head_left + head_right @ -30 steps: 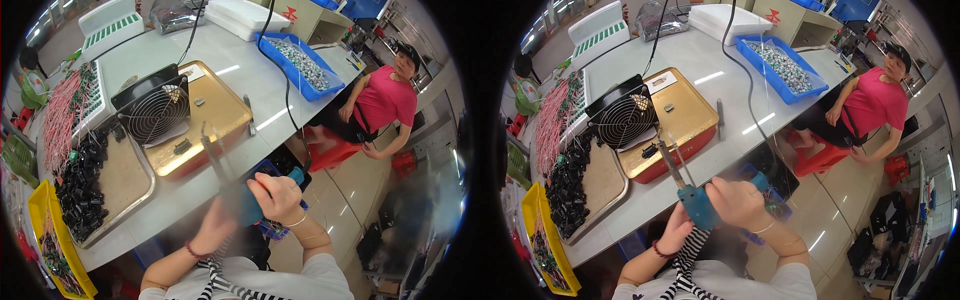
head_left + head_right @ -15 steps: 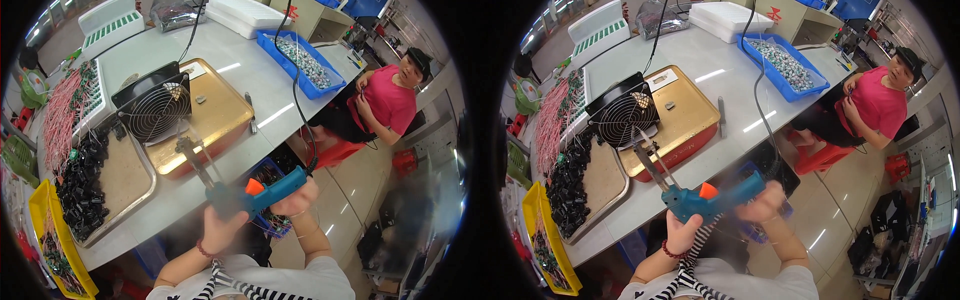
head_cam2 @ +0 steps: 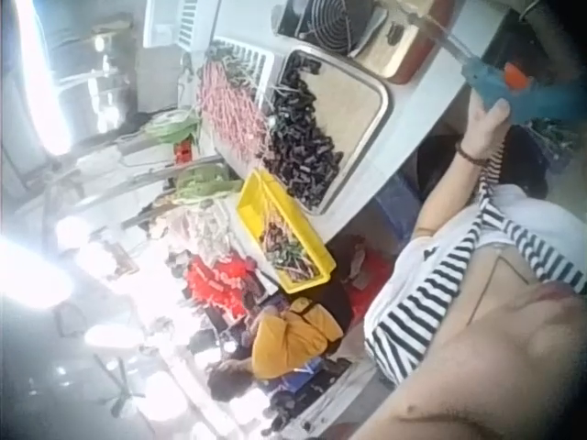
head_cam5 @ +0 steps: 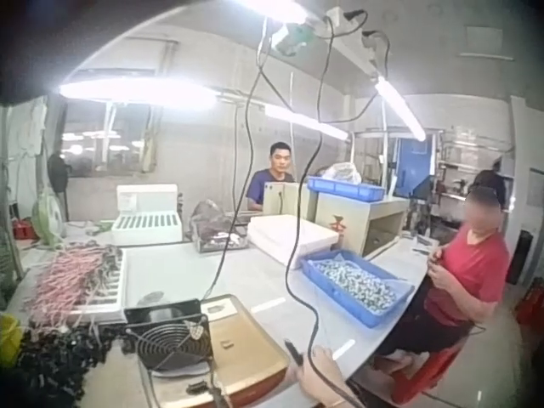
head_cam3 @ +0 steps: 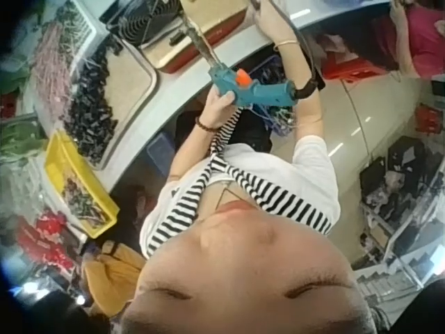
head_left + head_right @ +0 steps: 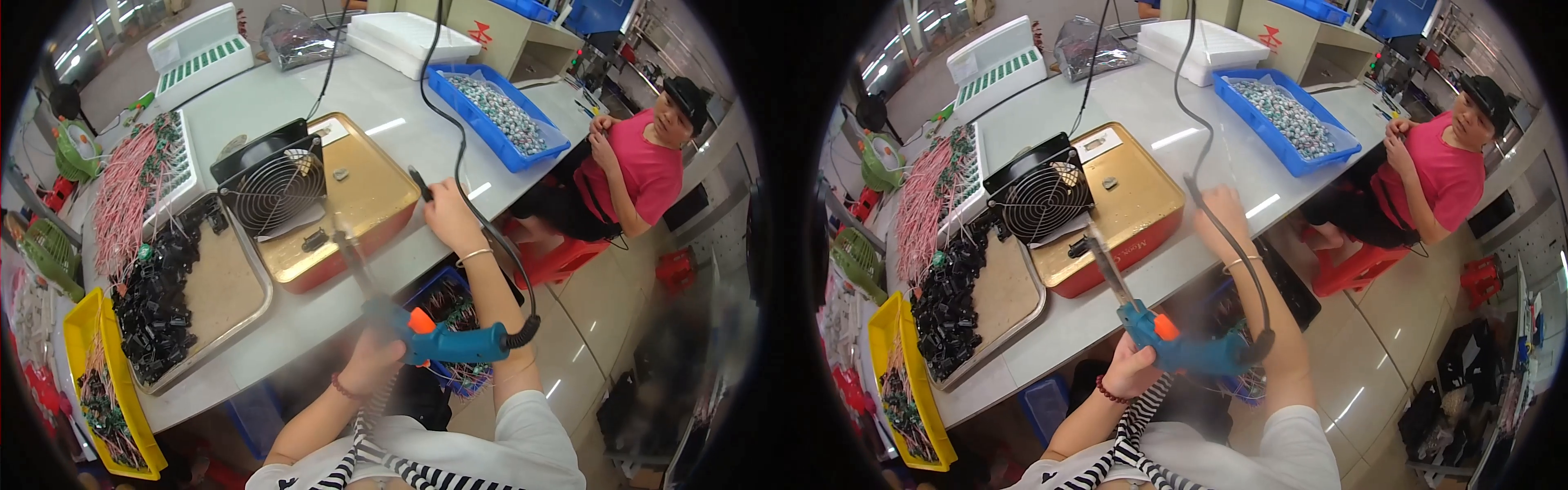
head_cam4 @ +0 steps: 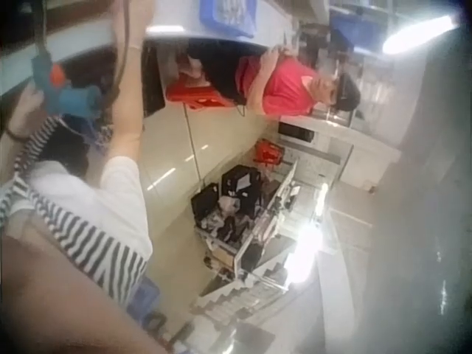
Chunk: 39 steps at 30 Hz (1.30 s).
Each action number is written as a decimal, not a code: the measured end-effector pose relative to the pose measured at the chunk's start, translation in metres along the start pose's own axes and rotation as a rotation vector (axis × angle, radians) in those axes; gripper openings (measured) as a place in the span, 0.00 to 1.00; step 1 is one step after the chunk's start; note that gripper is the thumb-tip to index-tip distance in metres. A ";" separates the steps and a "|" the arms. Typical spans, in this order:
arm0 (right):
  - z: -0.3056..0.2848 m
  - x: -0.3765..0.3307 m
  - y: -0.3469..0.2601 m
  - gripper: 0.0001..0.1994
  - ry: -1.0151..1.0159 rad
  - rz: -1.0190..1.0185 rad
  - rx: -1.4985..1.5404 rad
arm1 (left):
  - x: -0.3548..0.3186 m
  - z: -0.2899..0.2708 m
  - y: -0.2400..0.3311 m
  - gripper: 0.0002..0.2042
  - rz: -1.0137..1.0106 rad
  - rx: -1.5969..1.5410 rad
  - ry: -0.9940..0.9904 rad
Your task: The person prepares a soldering iron, picks up circuit boards with attached wires and plastic housings from trays, and solders the wires to the plastic components using the soldering iron.
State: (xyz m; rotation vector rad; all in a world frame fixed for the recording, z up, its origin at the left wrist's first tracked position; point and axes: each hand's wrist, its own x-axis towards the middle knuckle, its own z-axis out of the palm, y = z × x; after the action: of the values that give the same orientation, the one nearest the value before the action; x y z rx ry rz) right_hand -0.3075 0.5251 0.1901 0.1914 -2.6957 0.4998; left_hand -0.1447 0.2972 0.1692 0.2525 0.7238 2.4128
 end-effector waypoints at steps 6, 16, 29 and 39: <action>-0.007 -0.023 0.005 0.07 0.113 -0.040 -0.273 | 0.005 -0.002 -0.011 0.27 -0.025 0.090 0.010; -0.041 -0.057 0.007 0.10 0.253 0.186 0.397 | 0.008 -0.001 -0.031 0.29 -0.062 -0.031 -0.028; -0.055 -0.079 -0.017 0.10 -0.003 0.066 0.724 | 0.005 0.009 -0.026 0.28 -0.111 -0.051 -0.049; -0.062 -0.070 -0.026 0.13 0.292 -0.329 0.175 | 0.004 0.005 -0.021 0.29 -0.136 -0.086 -0.101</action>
State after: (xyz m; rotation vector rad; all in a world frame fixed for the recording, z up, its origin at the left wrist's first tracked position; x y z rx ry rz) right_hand -0.2166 0.5286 0.2236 0.5539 -2.2777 0.6076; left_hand -0.1360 0.3159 0.1622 0.2788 0.5720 2.2786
